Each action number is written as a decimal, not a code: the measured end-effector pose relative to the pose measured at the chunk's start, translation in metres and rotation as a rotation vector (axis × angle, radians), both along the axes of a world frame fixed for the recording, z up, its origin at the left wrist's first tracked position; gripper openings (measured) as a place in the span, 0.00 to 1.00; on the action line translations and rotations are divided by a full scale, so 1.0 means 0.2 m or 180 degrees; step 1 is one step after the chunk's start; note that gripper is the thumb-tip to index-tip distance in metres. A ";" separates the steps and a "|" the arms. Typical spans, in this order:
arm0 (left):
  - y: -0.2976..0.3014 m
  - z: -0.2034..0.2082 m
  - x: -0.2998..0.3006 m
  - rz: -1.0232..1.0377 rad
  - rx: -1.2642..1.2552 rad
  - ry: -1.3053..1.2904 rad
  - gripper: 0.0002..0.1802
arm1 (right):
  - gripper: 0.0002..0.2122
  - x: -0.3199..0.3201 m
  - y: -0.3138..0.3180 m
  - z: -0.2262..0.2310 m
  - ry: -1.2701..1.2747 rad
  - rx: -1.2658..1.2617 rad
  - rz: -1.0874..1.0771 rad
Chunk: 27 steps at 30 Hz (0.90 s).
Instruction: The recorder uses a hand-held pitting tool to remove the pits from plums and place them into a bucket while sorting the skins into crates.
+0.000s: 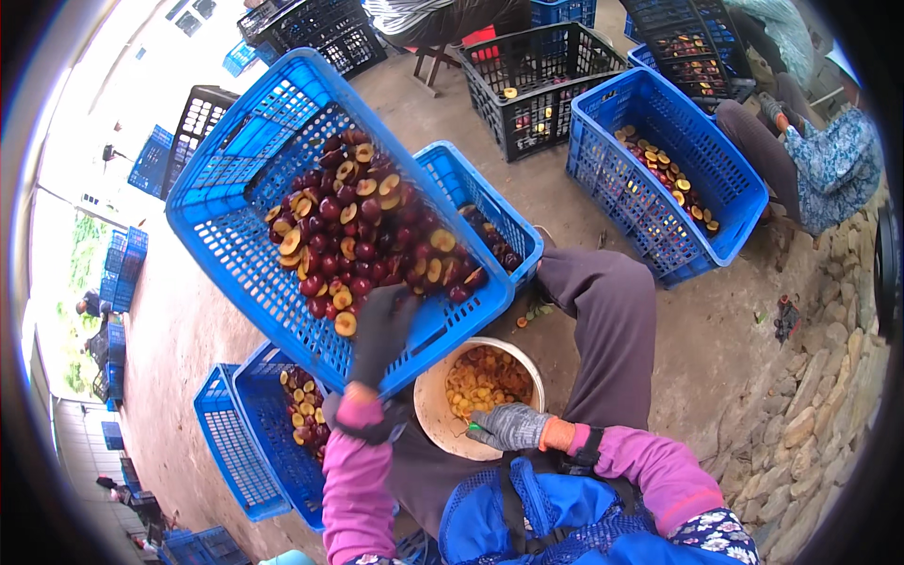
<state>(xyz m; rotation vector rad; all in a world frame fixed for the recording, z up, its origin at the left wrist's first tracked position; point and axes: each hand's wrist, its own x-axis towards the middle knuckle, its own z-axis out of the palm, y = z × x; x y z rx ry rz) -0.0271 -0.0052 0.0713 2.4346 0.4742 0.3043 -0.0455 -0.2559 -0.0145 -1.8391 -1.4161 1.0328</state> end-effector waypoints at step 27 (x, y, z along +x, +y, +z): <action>-0.62 0.06 -0.30 -0.0055 -0.1232 -0.1562 0.18 | 0.13 0.15 -0.02 0.40 -0.1680 0.1154 -0.0891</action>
